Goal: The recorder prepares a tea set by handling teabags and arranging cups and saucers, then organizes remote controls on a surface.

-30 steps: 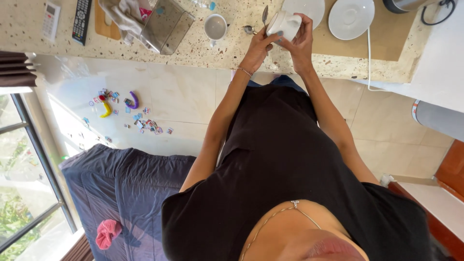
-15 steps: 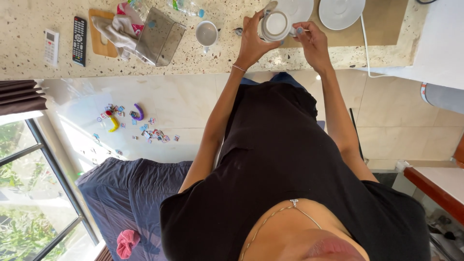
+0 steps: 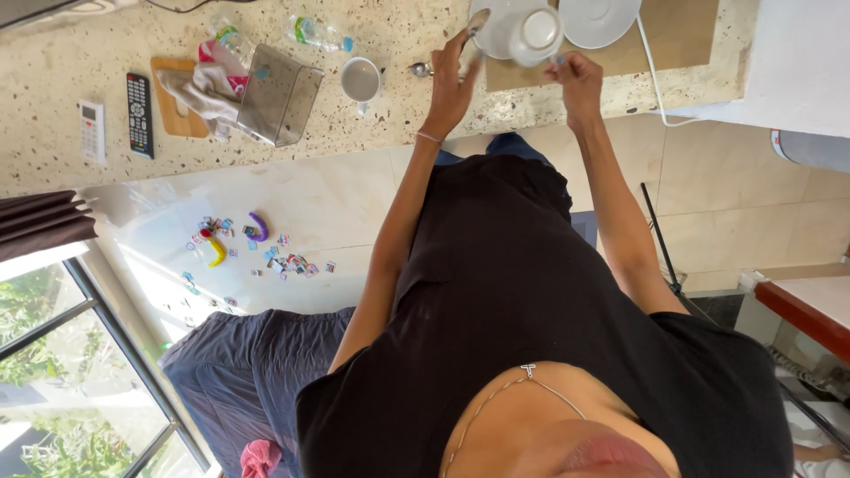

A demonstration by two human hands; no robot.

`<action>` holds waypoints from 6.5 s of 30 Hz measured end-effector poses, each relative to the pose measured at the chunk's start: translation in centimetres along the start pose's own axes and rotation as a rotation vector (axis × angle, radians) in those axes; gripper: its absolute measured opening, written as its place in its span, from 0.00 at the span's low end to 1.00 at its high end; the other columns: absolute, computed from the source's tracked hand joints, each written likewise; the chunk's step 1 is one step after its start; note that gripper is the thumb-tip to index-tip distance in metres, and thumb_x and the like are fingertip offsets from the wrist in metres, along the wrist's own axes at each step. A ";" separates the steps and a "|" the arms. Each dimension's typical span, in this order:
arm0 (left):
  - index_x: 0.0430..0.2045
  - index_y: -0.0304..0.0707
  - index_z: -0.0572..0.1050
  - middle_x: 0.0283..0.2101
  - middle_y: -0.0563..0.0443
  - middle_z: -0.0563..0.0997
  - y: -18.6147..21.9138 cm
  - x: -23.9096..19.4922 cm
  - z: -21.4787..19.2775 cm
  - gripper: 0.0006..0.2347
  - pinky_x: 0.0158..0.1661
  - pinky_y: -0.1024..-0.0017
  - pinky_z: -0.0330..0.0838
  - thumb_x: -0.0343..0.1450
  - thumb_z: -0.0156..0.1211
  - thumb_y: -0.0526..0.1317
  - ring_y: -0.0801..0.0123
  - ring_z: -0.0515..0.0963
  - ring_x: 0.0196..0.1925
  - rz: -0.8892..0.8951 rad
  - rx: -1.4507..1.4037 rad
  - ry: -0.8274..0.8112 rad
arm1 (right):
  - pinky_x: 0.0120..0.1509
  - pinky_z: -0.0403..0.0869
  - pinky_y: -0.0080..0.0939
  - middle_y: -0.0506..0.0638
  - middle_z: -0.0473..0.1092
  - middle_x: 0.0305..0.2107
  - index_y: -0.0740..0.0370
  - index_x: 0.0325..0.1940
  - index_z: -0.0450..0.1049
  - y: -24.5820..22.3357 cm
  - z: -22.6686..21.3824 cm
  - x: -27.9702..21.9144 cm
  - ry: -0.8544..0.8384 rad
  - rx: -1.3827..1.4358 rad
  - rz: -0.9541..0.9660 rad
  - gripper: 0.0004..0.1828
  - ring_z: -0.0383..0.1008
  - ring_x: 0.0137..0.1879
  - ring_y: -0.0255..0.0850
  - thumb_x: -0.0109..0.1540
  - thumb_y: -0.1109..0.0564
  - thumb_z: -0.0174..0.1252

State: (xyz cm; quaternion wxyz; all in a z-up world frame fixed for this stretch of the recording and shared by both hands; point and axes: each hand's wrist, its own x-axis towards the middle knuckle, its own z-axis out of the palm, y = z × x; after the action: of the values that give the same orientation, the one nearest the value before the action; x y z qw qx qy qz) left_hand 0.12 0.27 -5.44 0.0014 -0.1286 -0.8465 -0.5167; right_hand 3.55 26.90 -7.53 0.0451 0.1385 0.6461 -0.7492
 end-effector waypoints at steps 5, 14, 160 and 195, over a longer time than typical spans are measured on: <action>0.62 0.43 0.69 0.61 0.53 0.79 1.5 -0.7 -1.6 0.13 0.61 0.66 0.75 0.85 0.41 0.32 0.64 0.78 0.61 0.067 -0.199 0.053 | 0.49 0.85 0.36 0.50 0.78 0.34 0.67 0.41 0.80 4.2 -6.5 4.4 0.306 -0.115 -0.118 0.09 0.79 0.38 0.33 0.71 0.62 0.56; 0.56 0.41 0.73 0.56 0.56 0.82 3.2 -1.1 -3.1 0.16 0.36 0.76 0.72 0.77 0.45 0.23 0.77 0.68 0.31 -0.072 -0.274 0.032 | 0.46 0.85 0.34 0.49 0.78 0.33 0.68 0.39 0.79 7.7 -10.3 8.5 0.415 -0.069 -0.105 0.09 0.79 0.37 0.32 0.69 0.61 0.56; 0.55 0.29 0.74 0.53 0.44 0.82 0.2 -4.2 3.1 0.18 0.58 0.72 0.74 0.73 0.63 0.42 0.67 0.80 0.58 -0.707 -0.608 0.141 | 0.39 0.78 0.46 0.54 0.71 0.40 0.63 0.39 0.75 2.0 -16.2 8.8 0.309 -1.394 -0.312 0.13 0.79 0.39 0.49 0.58 0.58 0.73; 0.48 0.33 0.80 0.42 0.50 0.84 -9.8 -11.1 -6.9 0.14 0.40 0.73 0.75 0.76 0.58 0.44 0.73 0.78 0.39 -0.797 -0.501 0.640 | 0.49 0.72 0.51 0.58 0.68 0.48 0.63 0.51 0.70 9.1 13.5 5.1 -0.381 -1.265 -0.682 0.13 0.71 0.49 0.53 0.66 0.60 0.65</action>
State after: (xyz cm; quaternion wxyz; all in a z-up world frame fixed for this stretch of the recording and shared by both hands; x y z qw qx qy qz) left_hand 7.82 -12.43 -12.33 0.0323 0.3675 -0.6385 -0.6755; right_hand -1.05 12.75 -15.89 -0.0074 -0.2546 0.9422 -0.2176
